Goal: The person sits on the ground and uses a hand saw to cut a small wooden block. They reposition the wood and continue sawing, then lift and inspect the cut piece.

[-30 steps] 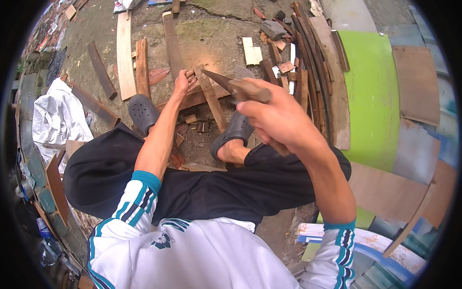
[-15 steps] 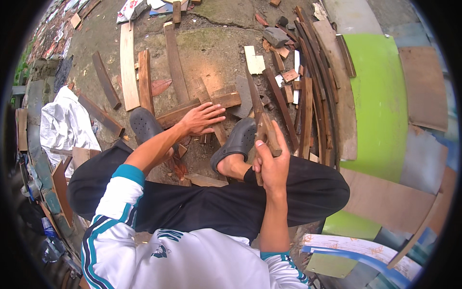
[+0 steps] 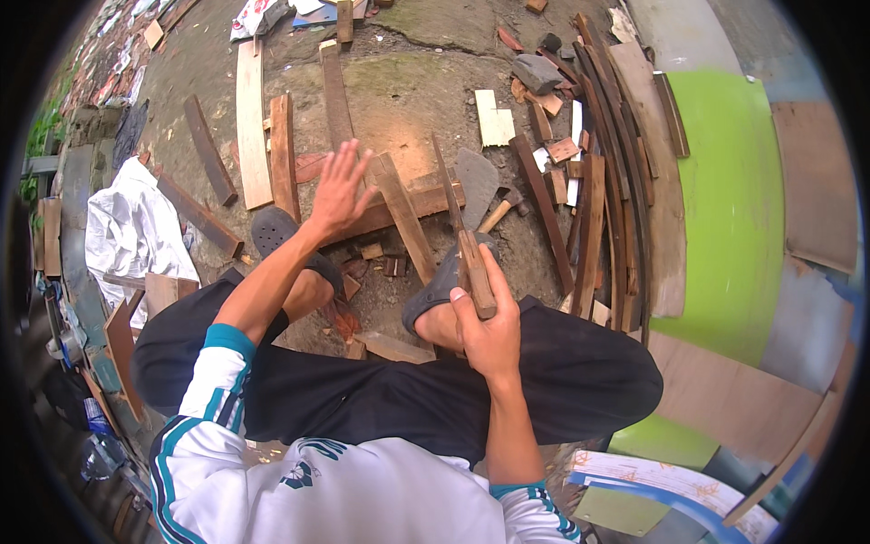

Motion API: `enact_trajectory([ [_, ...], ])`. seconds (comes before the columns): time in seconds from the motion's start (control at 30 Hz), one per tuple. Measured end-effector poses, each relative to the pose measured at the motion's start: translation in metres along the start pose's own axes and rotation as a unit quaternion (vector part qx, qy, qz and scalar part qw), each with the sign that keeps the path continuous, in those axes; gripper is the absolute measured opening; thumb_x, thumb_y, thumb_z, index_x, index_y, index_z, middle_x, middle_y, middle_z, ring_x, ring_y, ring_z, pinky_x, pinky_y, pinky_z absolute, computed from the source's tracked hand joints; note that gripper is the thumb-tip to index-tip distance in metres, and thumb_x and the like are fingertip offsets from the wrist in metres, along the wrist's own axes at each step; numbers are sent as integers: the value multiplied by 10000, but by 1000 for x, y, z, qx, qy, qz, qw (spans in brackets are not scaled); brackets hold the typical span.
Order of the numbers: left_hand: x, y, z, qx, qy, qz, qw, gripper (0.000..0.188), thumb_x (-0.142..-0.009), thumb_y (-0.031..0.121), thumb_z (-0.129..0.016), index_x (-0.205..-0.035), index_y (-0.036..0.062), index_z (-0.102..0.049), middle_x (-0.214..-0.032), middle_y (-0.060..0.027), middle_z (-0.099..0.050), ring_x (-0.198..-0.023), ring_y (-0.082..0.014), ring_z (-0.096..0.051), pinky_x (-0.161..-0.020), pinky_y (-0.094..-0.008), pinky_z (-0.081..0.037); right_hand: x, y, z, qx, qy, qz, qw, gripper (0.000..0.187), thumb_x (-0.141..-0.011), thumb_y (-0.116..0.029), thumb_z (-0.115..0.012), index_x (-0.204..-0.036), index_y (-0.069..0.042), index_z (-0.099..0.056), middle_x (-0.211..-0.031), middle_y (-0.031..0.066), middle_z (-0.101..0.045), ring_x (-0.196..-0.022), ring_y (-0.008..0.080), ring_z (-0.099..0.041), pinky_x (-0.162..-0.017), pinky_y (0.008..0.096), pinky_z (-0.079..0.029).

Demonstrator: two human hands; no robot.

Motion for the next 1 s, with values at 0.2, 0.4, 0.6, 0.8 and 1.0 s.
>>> enact_trajectory([
  [0.2,-8,-11,-11,-28,-96,126,987,706,-1072,548,-420,-1641,146,-309,-1707,-170,-251,-1584,-370,-203,-1284,-542,-118,8,-49,-17,-15,-92,28,995,701,-930,-7,-598,-1587,48,-357,-1002,81,-644,-846,102,-590,-775,261,-495],
  [0.4,-23,-51,3,35,25,148,988,632,-1083,465,-459,-1625,160,-348,-1682,-183,-299,-1560,-355,-268,-1273,-526,-197,14,-83,-36,18,-172,71,982,737,-989,-118,-604,-1621,48,-261,-996,126,-643,-808,134,-590,-744,280,-512],
  [0.6,-1,36,-20,42,-56,-74,995,637,-1083,473,-440,-1648,212,-305,-1711,-154,-242,-1579,-334,-233,-1281,-513,-194,15,-99,-55,-52,-208,84,973,774,-1027,-226,-614,-1630,50,-216,-1127,192,-642,-809,141,-609,-715,284,-520],
  [0.8,31,-75,-40,161,-61,378,910,705,-1028,515,-510,-1563,60,-445,-1535,-255,-484,-1460,-349,-449,-1196,-463,-349,21,-104,-72,-67,-267,80,958,736,-1077,-236,-587,-1648,8,-194,-1123,122,-647,-761,98,-572,-671,259,-492],
  [1.0,1,-55,-36,334,-39,389,858,606,-961,494,-605,-1320,13,-688,-1194,-231,-735,-1142,-390,-699,-976,-437,-538,12,-92,-80,-60,-245,62,966,712,-1081,-283,-581,-1627,32,-249,-1060,192,-660,-655,65,-557,-650,214,-468],
])
Point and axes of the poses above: each hand's wrist, its own x-axis away from the middle knuckle, its own z-axis out of the back of the hand, y = z × x, the point moved 10 cm from there along -x, towards the middle knuckle
